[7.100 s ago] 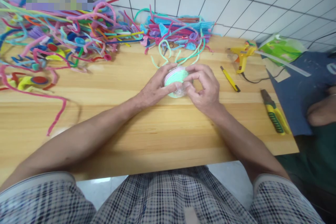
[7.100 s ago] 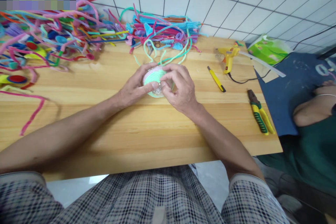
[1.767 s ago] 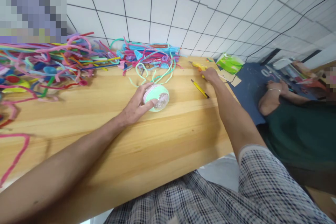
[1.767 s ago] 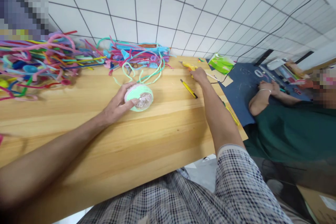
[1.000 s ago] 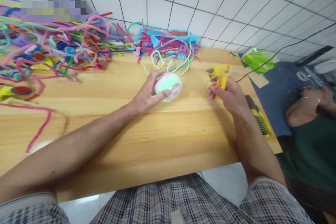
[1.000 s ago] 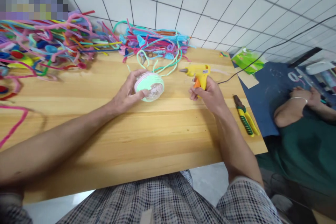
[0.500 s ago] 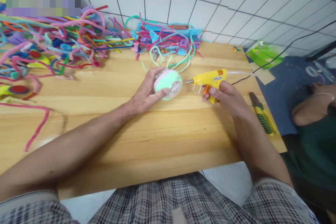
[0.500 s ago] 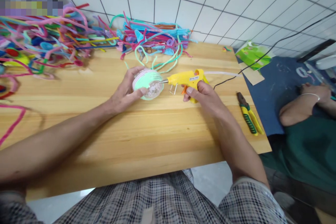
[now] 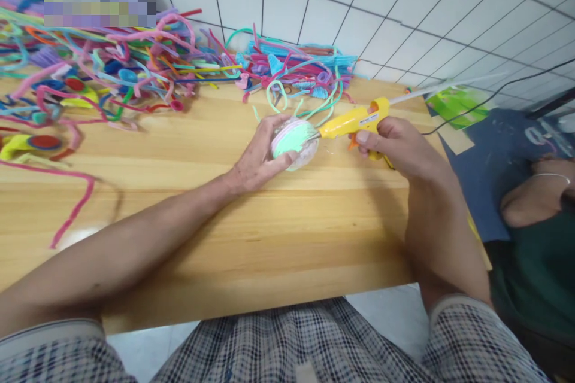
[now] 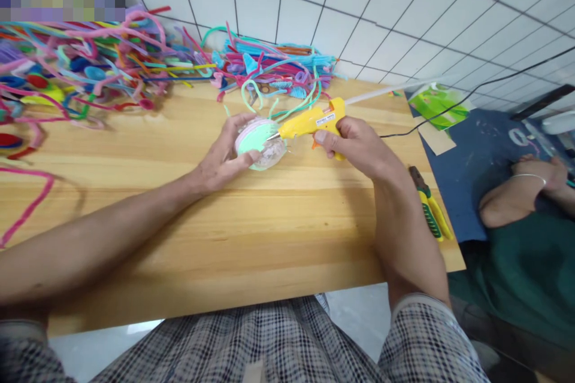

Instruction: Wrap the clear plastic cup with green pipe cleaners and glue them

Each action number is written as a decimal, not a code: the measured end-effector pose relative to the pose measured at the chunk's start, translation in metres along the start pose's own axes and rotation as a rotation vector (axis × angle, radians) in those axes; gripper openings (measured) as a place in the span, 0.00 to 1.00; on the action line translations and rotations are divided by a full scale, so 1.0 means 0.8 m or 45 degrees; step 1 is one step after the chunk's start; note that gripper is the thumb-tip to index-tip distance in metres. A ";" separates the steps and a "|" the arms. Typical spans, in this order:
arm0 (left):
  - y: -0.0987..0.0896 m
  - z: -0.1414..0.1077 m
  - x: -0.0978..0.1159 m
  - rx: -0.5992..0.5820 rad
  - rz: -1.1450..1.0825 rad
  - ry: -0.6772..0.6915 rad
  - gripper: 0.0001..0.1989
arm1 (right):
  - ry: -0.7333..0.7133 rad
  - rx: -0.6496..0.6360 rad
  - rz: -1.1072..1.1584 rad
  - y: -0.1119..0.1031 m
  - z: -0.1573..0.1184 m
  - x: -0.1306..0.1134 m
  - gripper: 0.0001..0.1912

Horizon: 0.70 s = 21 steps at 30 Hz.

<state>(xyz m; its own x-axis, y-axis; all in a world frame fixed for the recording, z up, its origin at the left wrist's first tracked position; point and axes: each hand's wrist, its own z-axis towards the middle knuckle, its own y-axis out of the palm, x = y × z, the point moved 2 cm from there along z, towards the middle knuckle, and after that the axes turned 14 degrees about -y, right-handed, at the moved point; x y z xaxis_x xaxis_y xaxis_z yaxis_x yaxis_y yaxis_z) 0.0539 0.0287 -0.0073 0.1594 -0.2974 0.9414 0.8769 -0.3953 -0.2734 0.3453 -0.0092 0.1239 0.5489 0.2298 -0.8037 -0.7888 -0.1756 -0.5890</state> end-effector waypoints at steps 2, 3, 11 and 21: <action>0.000 0.000 -0.001 0.008 -0.006 -0.007 0.42 | -0.010 -0.011 -0.035 -0.003 0.006 -0.002 0.36; 0.000 0.000 -0.001 0.012 -0.009 -0.011 0.42 | -0.013 -0.020 -0.057 -0.004 0.007 -0.002 0.35; -0.002 -0.003 0.006 0.008 -0.001 -0.016 0.40 | -0.038 -0.017 -0.147 0.003 0.003 0.004 0.35; -0.001 -0.006 0.006 0.021 -0.041 -0.047 0.41 | -0.106 0.017 -0.224 0.013 0.007 0.000 0.35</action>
<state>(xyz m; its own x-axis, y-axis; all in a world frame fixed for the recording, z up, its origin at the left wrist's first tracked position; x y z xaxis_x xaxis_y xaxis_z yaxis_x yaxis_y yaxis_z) 0.0517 0.0237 -0.0036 0.1475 -0.2526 0.9563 0.8890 -0.3899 -0.2401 0.3356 -0.0053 0.1182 0.6544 0.3345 -0.6782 -0.6866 -0.1127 -0.7182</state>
